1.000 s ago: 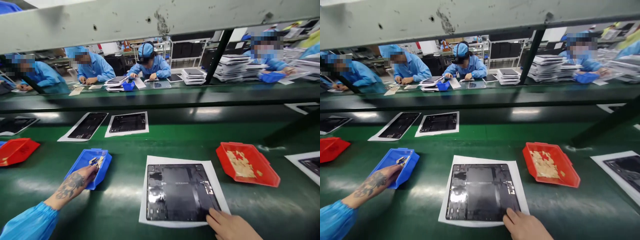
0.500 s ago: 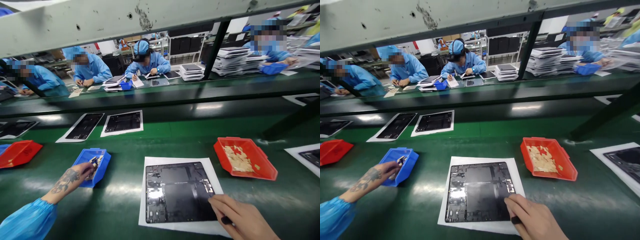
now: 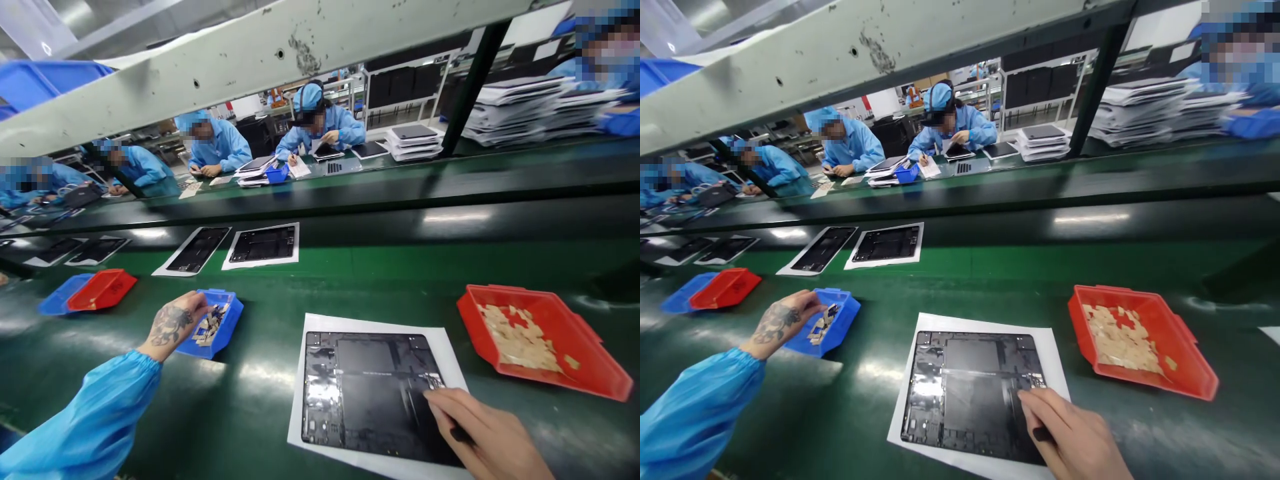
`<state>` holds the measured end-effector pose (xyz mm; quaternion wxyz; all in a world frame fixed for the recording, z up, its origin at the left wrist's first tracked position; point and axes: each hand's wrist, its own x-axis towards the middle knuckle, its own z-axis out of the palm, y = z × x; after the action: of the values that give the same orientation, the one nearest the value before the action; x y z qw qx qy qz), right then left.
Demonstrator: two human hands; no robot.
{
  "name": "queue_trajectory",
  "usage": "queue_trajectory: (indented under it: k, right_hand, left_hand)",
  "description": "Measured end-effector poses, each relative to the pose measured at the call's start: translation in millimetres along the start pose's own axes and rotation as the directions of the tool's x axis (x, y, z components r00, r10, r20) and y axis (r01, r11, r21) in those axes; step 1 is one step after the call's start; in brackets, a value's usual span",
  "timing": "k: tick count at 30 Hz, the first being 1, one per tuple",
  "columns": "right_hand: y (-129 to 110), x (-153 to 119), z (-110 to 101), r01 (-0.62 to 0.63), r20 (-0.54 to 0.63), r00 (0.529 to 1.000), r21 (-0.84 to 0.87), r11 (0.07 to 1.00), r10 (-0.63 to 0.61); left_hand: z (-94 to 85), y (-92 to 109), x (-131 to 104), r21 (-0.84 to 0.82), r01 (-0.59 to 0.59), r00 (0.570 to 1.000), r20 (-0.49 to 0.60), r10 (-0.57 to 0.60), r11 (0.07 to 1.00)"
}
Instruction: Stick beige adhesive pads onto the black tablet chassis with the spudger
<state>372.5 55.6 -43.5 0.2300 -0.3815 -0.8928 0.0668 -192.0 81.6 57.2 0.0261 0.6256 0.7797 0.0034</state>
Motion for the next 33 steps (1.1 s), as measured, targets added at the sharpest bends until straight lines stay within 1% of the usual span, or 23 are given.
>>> queue_trajectory:
  k: [2, 5, 7, 9, 10, 11, 12, 14, 15, 17, 19, 21, 23, 24, 25, 26, 27, 28, 29, 30, 31, 32, 33]
  right_hand:
    - [-1.1, -0.1, -2.3, -0.002, 0.006, 1.000, 0.017, 1.000, 0.002]
    - [-6.7, 3.4, -5.1, -0.076, -0.003, 0.997, 0.069, 0.995, 0.077]
    - [-13.0, 9.2, -7.8, -0.124, -0.036, 0.991, 0.118, 0.985, 0.129]
    - [-21.2, 18.4, -13.4, -0.160, -0.088, 0.980, 0.191, 0.968, 0.179]
    - [-25.8, 24.3, -17.7, -0.188, -0.099, 0.971, 0.242, 0.952, 0.217]
    - [-30.5, 30.6, -22.9, -0.223, -0.097, 0.960, 0.304, 0.926, 0.263]
    - [-35.2, 37.3, -28.9, -0.265, -0.064, 0.949, 0.375, 0.888, 0.310]
    - [-43.3, 50.0, -41.7, -0.350, 0.008, 0.915, 0.513, 0.784, 0.403]
    - [-46.4, 55.3, -47.8, -0.396, 0.057, 0.893, 0.571, 0.719, 0.447]
    - [-49.9, 62.4, -57.8, -0.471, 0.146, 0.839, 0.678, 0.564, 0.525]
    - [-49.6, 64.4, -64.5, -0.491, 0.214, 0.789, 0.783, 0.382, 0.575]
    - [-46.2, 61.8, -69.1, -0.455, 0.249, 0.759, 0.864, 0.215, 0.602]
    - [-40.9, 56.6, -73.0, -0.388, 0.227, 0.746, 0.912, 0.132, 0.626]
    - [-37.8, 53.6, -75.1, -0.349, 0.184, 0.745, 0.927, 0.139, 0.641]
    - [-34.6, 50.6, -77.2, -0.309, 0.123, 0.750, 0.934, 0.179, 0.650]
    - [-31.3, 47.8, -79.3, -0.270, 0.050, 0.757, 0.932, 0.241, 0.651]
    - [-28.2, 45.3, -81.1, -0.237, -0.024, 0.761, 0.920, 0.311, 0.649]
    - [-25.0, 43.2, -82.4, -0.219, -0.085, 0.758, 0.901, 0.376, 0.646]
    - [-22.0, 41.5, -83.1, -0.219, -0.130, 0.746, 0.879, 0.424, 0.653]
    - [-18.9, 40.3, -83.0, -0.235, -0.158, 0.723, 0.859, 0.455, 0.672]
    - [-15.9, 39.4, -82.1, -0.261, -0.178, 0.690, 0.843, 0.471, 0.702]
    - [-12.8, 38.7, -80.6, -0.290, -0.193, 0.653, 0.830, 0.477, 0.732]
    - [-9.6, 38.2, -78.6, -0.314, -0.207, 0.617, 0.820, 0.478, 0.759]
  left_hand:
    - [-5.2, 4.8, 0.8, 0.005, -0.042, 0.999, -0.034, 0.042, 0.999]
    - [-15.5, 18.9, -1.3, -0.004, -0.125, 0.986, -0.115, 0.123, 0.992]
    - [-22.2, 38.6, -5.3, -0.021, -0.195, 0.964, -0.189, 0.188, 0.981]
    - [-26.2, 70.8, -10.9, -0.046, -0.320, 0.909, -0.295, 0.293, 0.946]
    - [-26.6, 91.6, -13.9, -0.060, -0.443, 0.833, -0.396, 0.386, 0.895]
    - [-25.8, 115.0, -17.0, -0.051, -0.583, 0.722, -0.490, 0.488, 0.811]
    - [-24.0, 140.3, -19.9, -0.031, -0.705, 0.606, -0.546, 0.579, 0.709]
    - [-18.3, 193.1, -25.4, 0.029, -0.879, 0.350, -0.637, 0.686, 0.476]
    - [-15.0, 218.7, -27.8, 0.035, -0.921, 0.273, -0.653, 0.706, 0.388]
    - [-8.3, 264.9, -31.7, 0.023, -0.975, 0.149, -0.678, 0.719, 0.223]
    - [-1.9, 301.8, -33.9, -0.029, -0.993, 0.098, -0.723, 0.684, 0.111]
    - [4.3, 329.6, -34.3, -0.073, -0.996, 0.083, -0.766, 0.638, 0.041]
    - [10.1, 350.2, -34.3, -0.092, -0.996, 0.067, -0.781, 0.621, -0.007]
    - [12.7, 358.7, -34.7, -0.104, -0.994, 0.063, -0.781, 0.621, -0.030]
    - [14.9, 366.3, -35.5, -0.142, -0.989, 0.083, -0.775, 0.626, -0.044]
    - [16.7, 373.5, -36.9, -0.216, -0.975, 0.134, -0.765, 0.630, -0.055]
    - [18.1, 380.5, -38.8, -0.332, -0.942, 0.226, -0.741, 0.633, -0.053]
    - [18.9, 387.4, -41.0, -0.485, -0.874, 0.356, -0.692, 0.628, -0.039]
    - [19.2, 394.3, -43.3, -0.656, -0.754, 0.506, -0.605, 0.615, -0.025]
    - [19.2, 401.2, -45.3, -0.815, -0.579, 0.647, -0.479, 0.593, -0.027]
    - [19.0, 407.7, -46.9, -0.929, -0.367, 0.751, -0.328, 0.573, -0.051]
    - [18.7, 413.8, -47.9, -0.984, -0.149, 0.807, -0.176, 0.564, -0.094]
    - [18.4, 419.1, -48.3, -0.989, 0.042, 0.819, -0.047, 0.572, -0.142]
